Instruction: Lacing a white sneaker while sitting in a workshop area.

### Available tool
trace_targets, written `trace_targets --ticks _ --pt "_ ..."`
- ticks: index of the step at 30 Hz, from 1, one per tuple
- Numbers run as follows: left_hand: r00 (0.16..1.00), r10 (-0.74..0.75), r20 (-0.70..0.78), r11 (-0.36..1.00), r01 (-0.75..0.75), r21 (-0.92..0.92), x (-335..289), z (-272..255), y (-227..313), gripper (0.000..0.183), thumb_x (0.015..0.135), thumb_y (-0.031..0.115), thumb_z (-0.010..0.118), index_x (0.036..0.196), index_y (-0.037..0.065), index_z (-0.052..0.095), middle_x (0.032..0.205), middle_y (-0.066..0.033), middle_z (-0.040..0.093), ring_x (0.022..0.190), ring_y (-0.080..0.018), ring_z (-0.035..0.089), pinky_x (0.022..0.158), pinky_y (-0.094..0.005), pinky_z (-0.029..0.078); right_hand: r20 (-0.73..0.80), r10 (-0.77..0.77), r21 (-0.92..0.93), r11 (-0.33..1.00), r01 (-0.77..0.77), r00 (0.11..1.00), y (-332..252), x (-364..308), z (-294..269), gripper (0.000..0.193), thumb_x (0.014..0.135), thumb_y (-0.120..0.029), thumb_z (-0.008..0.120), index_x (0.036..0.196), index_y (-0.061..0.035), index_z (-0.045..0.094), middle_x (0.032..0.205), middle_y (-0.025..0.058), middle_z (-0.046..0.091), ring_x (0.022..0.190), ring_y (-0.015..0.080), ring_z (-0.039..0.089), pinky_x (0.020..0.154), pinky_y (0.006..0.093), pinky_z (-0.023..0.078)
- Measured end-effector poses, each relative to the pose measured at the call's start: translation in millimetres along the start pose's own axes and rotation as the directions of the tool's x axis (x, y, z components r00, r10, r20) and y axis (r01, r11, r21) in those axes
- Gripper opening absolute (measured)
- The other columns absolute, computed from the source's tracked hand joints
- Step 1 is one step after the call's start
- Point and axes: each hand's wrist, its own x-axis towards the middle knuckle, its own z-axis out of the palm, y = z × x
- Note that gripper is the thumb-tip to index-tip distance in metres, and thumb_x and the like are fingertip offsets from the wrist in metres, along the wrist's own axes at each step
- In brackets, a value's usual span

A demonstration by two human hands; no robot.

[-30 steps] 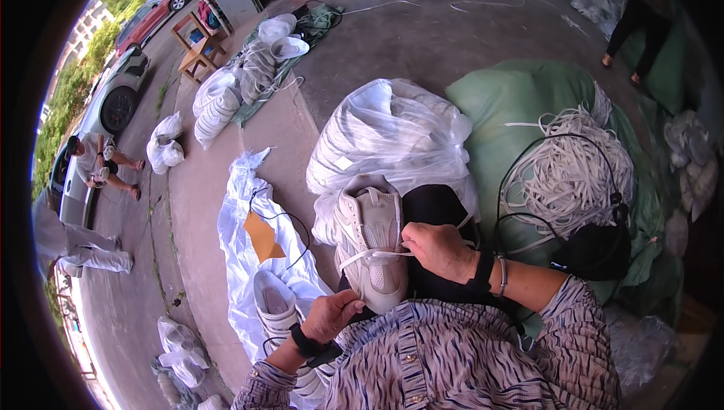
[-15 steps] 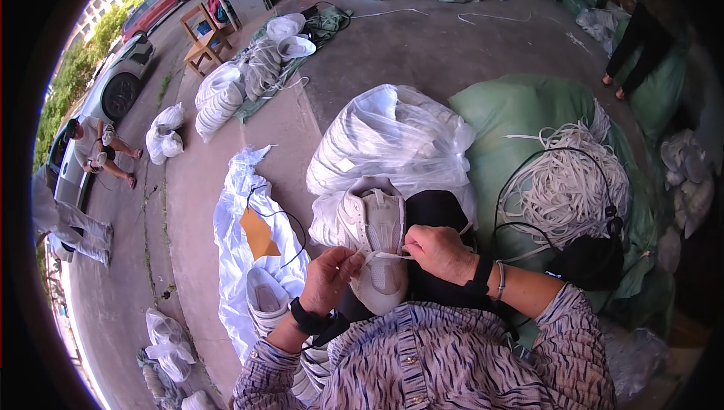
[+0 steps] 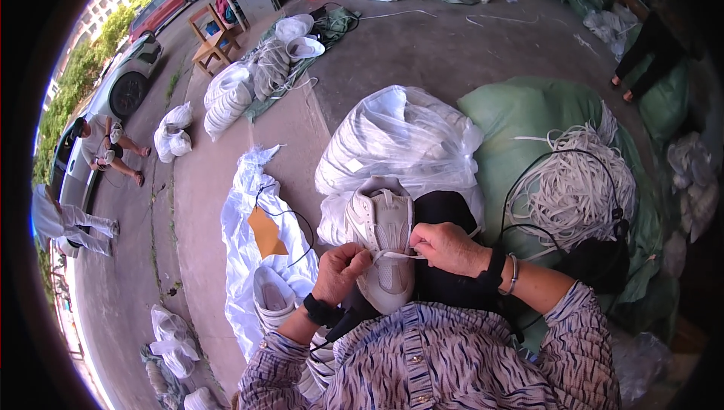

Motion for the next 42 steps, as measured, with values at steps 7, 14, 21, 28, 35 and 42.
trace_targets --ticks 7,14,21,28,35,42 --pt "0.992 -0.016 0.122 0.998 0.009 0.061 4.8 -3.9 12.5 0.017 0.083 0.014 0.056 0.076 0.000 0.062 0.067 0.0028 0.056 0.065 -0.0044 0.047 0.061 -0.0216 0.040 0.013 -0.097 -0.009 0.995 0.097 0.995 5.7 0.7 -3.2 0.008 0.083 -0.006 0.053 0.088 -0.0010 0.057 0.067 0.0107 0.062 0.052 0.0177 0.062 0.051 0.0295 0.049" --pt "0.991 -0.133 0.029 0.987 0.135 -0.085 7.4 -0.1 8.0 0.018 0.083 0.015 0.055 0.076 0.001 0.063 0.068 0.0021 0.058 0.064 -0.0051 0.049 0.060 -0.0220 0.040 0.016 -0.016 -0.015 1.000 0.017 1.000 0.6 -2.1 -2.5 0.007 0.079 -0.010 0.055 0.082 -0.0034 0.055 0.073 0.0144 0.062 0.071 0.0324 0.062 0.062 0.0400 0.048" --pt "0.998 -0.057 -0.023 0.998 0.057 -0.008 4.7 5.1 10.7 0.019 0.082 0.015 0.055 0.073 0.000 0.060 0.066 0.0031 0.055 0.062 -0.0051 0.046 0.057 -0.0226 0.039 0.002 -0.099 -0.034 0.995 0.099 0.995 7.0 -2.8 -0.7 0.008 0.082 -0.005 0.053 0.088 -0.0014 0.057 0.067 0.0106 0.062 0.052 0.0177 0.061 0.051 0.0302 0.049" --pt "0.996 -0.007 -0.093 0.999 0.012 0.049 3.2 8.4 3.2 0.013 0.079 0.014 0.057 0.074 0.002 0.059 0.068 0.0016 0.057 0.061 -0.0090 0.052 0.056 -0.0249 0.041 0.008 -0.043 0.006 0.999 0.043 0.999 -0.4 -1.7 -3.6 0.007 0.081 -0.007 0.055 0.085 -0.0024 0.056 0.070 0.0123 0.062 0.061 0.0248 0.062 0.056 0.0346 0.049" --pt "0.883 0.413 0.224 0.329 -0.374 0.867 12.4 15.6 38.7 0.012 0.073 0.018 0.059 0.076 0.009 0.053 0.069 -0.0067 0.053 0.067 -0.0266 0.059 0.058 -0.0409 0.049 0.077 -0.310 -0.362 0.877 0.316 0.948 6.0 1.0 -6.3 0.005 0.075 -0.007 0.059 0.080 -0.0057 0.057 0.080 0.0096 0.056 0.072 0.0239 0.060 0.058 0.0342 0.047" --pt "0.638 0.492 0.593 -0.160 -0.603 0.782 27.5 -2.8 68.6 0.019 0.074 0.021 0.059 0.091 0.013 0.063 0.105 -0.0044 0.051 0.103 -0.0216 0.047 0.089 -0.0359 0.039 0.311 -0.544 -0.604 0.521 0.604 0.780 -12.8 17.0 -14.0 0.013 0.075 -0.012 0.054 0.087 -0.0100 0.059 0.090 0.0052 0.051 0.080 0.0193 0.054 0.064 0.0315 0.044"
